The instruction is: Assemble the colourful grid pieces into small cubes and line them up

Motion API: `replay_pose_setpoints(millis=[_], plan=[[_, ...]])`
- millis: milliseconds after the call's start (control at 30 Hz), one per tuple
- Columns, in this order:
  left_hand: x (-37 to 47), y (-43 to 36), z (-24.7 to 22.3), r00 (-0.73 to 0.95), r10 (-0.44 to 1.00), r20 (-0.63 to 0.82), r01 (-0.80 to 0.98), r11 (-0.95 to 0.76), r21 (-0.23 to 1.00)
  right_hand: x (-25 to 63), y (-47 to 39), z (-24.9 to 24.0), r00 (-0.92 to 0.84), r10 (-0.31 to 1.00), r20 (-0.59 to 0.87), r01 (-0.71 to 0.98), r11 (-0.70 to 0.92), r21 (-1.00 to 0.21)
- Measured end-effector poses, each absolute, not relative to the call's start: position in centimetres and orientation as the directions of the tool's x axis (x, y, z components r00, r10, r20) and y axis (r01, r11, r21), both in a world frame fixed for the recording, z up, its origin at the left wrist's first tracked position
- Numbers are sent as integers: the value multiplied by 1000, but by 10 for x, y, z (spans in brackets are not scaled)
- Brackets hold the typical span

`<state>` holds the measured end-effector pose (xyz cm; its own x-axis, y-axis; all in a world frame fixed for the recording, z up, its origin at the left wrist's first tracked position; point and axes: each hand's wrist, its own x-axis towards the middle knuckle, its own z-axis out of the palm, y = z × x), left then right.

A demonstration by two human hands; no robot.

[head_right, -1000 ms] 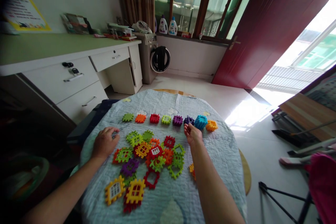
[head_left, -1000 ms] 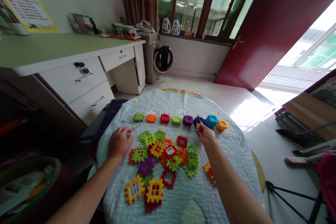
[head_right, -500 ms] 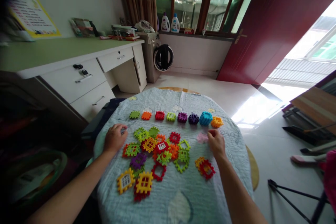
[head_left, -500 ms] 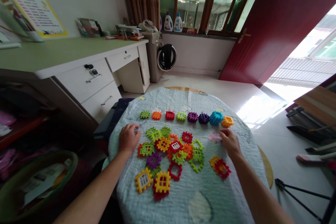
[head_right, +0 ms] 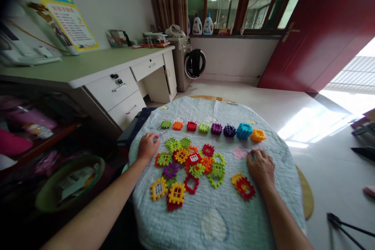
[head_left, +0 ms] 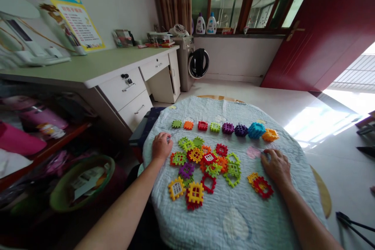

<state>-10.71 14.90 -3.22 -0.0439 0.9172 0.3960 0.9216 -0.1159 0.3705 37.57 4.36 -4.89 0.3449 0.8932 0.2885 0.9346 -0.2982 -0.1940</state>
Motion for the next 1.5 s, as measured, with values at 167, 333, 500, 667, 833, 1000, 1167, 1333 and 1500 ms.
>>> replay_pose_setpoints(millis=[167, 333, 500, 667, 833, 1000, 1167, 1333, 1500], plan=[[-104, 147, -26, -43, 932, 359, 904, -117, 411, 375, 43, -47, 345, 893, 289, 935, -302, -185], [-86, 110, 2, 215, 939, 268, 801, -327, 502, 374, 43, -46, 346, 892, 291, 935, -302, -186], [-69, 61, 35, 621, 780, 79, 643, -564, 518, 373, 44, -45, 362, 886, 290, 929, -315, -195], [-67, 60, 50, 737, 667, -107, 626, -616, 478, 372, 44, -43, 378, 892, 249, 920, -333, -205], [-63, 79, 49, 771, 603, -206, 626, -657, 419, 371, 44, -41, 389, 889, 243, 916, -344, -206], [-54, 88, 43, 797, 557, -232, 603, -715, 355, 369, 43, -39, 397, 885, 244, 911, -349, -219], [-48, 81, 51, 779, 594, -203, 627, -732, 266, 370, 44, -40, 393, 882, 259, 913, -342, -222], [-59, 89, 74, 686, 727, 0, 621, -586, 521, 371, 44, -42, 396, 881, 259, 913, -347, -215], [-63, 125, 81, 528, 849, 25, 252, -185, 950, 370, 43, -40, 388, 879, 276, 916, -335, -219]])
